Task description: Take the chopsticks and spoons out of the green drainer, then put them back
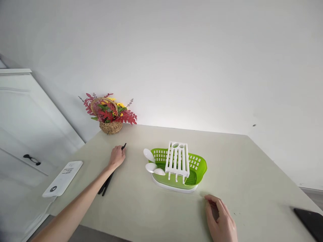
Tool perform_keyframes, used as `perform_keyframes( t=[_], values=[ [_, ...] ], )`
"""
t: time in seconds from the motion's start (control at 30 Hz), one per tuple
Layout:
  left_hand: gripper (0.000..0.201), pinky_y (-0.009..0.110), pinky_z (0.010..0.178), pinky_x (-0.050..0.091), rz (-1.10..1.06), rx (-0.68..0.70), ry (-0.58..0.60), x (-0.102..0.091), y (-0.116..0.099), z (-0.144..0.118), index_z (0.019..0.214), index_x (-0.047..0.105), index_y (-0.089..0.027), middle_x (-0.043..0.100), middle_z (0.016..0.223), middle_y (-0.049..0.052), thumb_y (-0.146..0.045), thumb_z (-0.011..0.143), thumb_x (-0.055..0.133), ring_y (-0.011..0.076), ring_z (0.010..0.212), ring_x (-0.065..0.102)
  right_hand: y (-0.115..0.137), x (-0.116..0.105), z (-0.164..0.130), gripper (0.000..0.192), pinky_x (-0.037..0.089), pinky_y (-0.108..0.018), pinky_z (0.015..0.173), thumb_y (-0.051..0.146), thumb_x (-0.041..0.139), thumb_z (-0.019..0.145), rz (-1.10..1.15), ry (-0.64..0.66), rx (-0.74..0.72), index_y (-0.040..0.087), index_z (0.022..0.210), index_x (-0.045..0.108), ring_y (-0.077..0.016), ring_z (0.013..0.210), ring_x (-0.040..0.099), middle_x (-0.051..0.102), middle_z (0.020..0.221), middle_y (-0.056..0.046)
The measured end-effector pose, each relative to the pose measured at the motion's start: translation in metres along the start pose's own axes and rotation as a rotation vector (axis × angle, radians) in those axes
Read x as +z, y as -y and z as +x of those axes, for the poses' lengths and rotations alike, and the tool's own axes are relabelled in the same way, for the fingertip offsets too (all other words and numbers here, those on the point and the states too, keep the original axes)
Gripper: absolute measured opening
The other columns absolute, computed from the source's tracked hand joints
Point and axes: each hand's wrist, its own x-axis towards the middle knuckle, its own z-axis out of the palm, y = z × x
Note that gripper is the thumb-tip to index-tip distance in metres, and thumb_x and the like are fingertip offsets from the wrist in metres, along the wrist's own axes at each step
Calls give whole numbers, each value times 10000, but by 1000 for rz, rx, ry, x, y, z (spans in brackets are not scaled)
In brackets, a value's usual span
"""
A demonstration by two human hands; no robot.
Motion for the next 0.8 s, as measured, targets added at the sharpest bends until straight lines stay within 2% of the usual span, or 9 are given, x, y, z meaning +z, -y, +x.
perform_keyframes(
  t=[0.1, 0.23, 0.37, 0.47, 0.57, 0.63, 0.67, 0.73, 0.8],
  values=[
    [353, 454, 1034, 470, 17, 26, -28, 7, 4, -1, 1242, 631, -85, 628, 1254, 218, -243, 999, 430, 343, 1200, 592, -2, 0, 0, 423, 587, -365, 788, 624, 510, 831, -14, -5, -7, 297, 1006, 713, -265, 969, 741, 777, 1112, -47],
    [447, 544, 1157, 351, 71, 65, -67, 15, 3, -9, 1381, 561, -86, 512, 1485, 241, -293, 1013, 418, 386, 1405, 442, -2, -1, -1, 409, 581, -362, 794, 613, 510, 833, -32, -5, 5, 307, 1014, 712, -258, 969, 737, 773, 1124, -32],
    [533, 514, 1261, 204, 101, 82, 21, 17, -1, -12, 1479, 482, -79, 381, 1635, 237, -354, 1032, 386, 356, 1550, 292, 2, -3, -3, 404, 572, -355, 764, 596, 507, 842, -41, -8, 5, 299, 1022, 714, -262, 951, 733, 772, 1132, -47],
    [573, 520, 1277, 167, 70, 61, 71, 11, -6, -13, 1513, 452, -68, 340, 1659, 241, -371, 1029, 397, 364, 1576, 245, 1, -2, -2, 396, 570, -356, 769, 583, 512, 848, -39, -13, -16, 289, 1019, 715, -268, 957, 731, 772, 1127, -58],
    [595, 608, 1262, 157, 19, 79, -31, -7, -22, -19, 1499, 464, -29, 349, 1638, 285, -373, 1014, 444, 438, 1577, 191, -5, 0, 0, 395, 577, -363, 787, 582, 524, 844, -24, -12, -49, 282, 1011, 720, -275, 965, 735, 776, 1116, -65],
    [590, 646, 1250, 167, -53, 198, -154, -29, -44, -28, 1489, 473, -39, 363, 1630, 283, -393, 1017, 464, 460, 1575, 170, -10, 2, 3, 393, 582, -358, 775, 585, 540, 833, -23, 13, -65, 284, 1008, 723, -277, 966, 738, 779, 1113, -62],
    [560, 627, 1253, 192, -118, 284, -202, -41, -59, -34, 1485, 477, -68, 396, 1615, 263, -394, 1031, 448, 428, 1571, 216, -11, 2, 3, 391, 582, -357, 771, 584, 544, 830, -27, 24, -65, 287, 1010, 723, -277, 970, 738, 779, 1119, -59],
    [474, 523, 1233, 313, -329, 431, -247, -69, -90, -49, 1449, 508, -136, 526, 1523, 204, -394, 1069, 389, 326, 1479, 421, -12, 2, 3, 391, 577, -362, 781, 588, 539, 830, -34, 35, -50, 295, 1016, 719, -275, 981, 733, 772, 1138, -49],
    [437, 410, 1127, 449, -575, 538, -192, -96, -118, -65, 1350, 586, -187, 645, 1380, 136, -380, 1106, 280, 238, 1313, 579, -9, 2, 1, 399, 565, -376, 810, 596, 515, 839, -28, 23, -34, 297, 1016, 711, -274, 997, 723, 763, 1150, -44]
  ],
)
